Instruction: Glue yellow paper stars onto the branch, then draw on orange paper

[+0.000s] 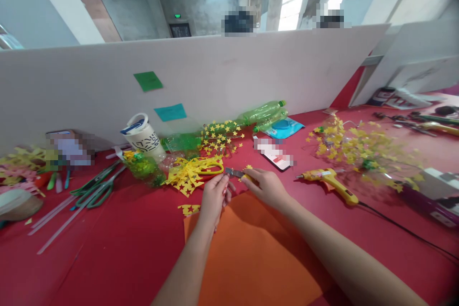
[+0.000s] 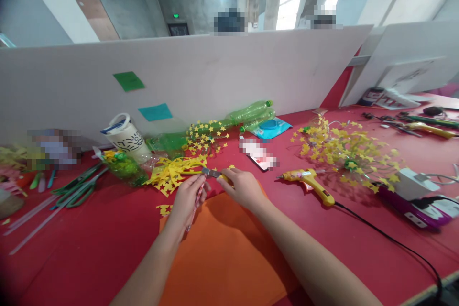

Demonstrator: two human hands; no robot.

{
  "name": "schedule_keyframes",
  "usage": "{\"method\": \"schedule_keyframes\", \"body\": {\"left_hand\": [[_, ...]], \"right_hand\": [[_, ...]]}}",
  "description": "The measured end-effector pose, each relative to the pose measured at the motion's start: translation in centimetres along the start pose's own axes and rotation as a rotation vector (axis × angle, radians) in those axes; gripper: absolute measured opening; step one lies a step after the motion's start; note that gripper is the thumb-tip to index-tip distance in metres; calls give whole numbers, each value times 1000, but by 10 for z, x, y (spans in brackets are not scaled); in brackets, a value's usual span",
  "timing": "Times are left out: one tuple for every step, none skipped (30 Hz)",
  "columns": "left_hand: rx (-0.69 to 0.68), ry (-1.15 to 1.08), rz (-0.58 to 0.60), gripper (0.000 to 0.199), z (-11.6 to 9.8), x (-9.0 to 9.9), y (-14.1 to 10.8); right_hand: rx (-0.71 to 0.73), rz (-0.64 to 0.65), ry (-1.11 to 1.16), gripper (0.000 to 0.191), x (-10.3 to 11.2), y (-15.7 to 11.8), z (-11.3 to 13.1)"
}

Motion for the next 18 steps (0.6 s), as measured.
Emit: {"method": "schedule_keyframes", "body": {"left_hand": [[1, -1, 0, 31, 0, 0, 0], [4, -3, 3, 31, -1, 0, -1], [8, -8, 10, 30, -1, -1, -1], [14, -17, 17, 30, -1, -2, -1], [21, -32, 25, 30, -1, -3, -1], [29, -50, 29, 30, -1, -3, -2], [36, -69, 31, 29, -1, -4, -2], [42, -85, 30, 29, 0, -4, -2], [46, -95, 27, 29, 0, -3, -1], [48, -99, 25, 29, 0, -3, -1], [48, -100, 25, 29, 1, -3, -1], [48, -99, 25, 30, 1, -3, 0], [49, -97, 27, 30, 1, -2, 0], [50, -96, 29, 30, 1, -2, 0], [51, -94, 31, 29, 1, -2, 0], [51, -94, 33, 29, 1, -2, 0], [51, -92, 38, 29, 1, -3, 0], [50, -93, 42, 29, 1, -3, 0]], "right_hand": [[2, 2, 1, 30, -1, 0, 0], [-7, -5, 7, 30, 0, 1, -1], [-26, -18, 17, 30, 0, 1, -3], [-49, -34, 29, 30, 2, 2, -6], [-69, -50, 42, 31, 3, 2, -9], [-77, -59, 54, 31, 4, 2, -10], [-71, -57, 64, 31, 4, 2, -10], [-55, -43, 69, 31, 3, 2, -8], [-36, -26, 67, 31, 2, 2, -6], [-21, -12, 61, 31, 1, 1, -4], [-10, -1, 52, 30, 0, 1, -2], [-5, 5, 43, 30, 0, 0, -1], [-1, 6, 37, 30, -1, 0, 0], [3, 6, 33, 30, -1, 0, 0], [7, 9, 32, 29, -2, 0, 0], [7, 11, 31, 29, -2, 0, -1], [-1, 6, 30, 30, -2, 1, -2], [-19, -5, 31, 30, -1, 1, -4]]}}
Point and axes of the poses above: each hand's wrist, its own y-axis towards the middle knuckle, its own x-axis out of the back of the hand, z = x × y, the point moved 8 cm from there along y, towards the middle knuckle, and after that the axes turned 7 degrees about -y, right-handed, at the moved point
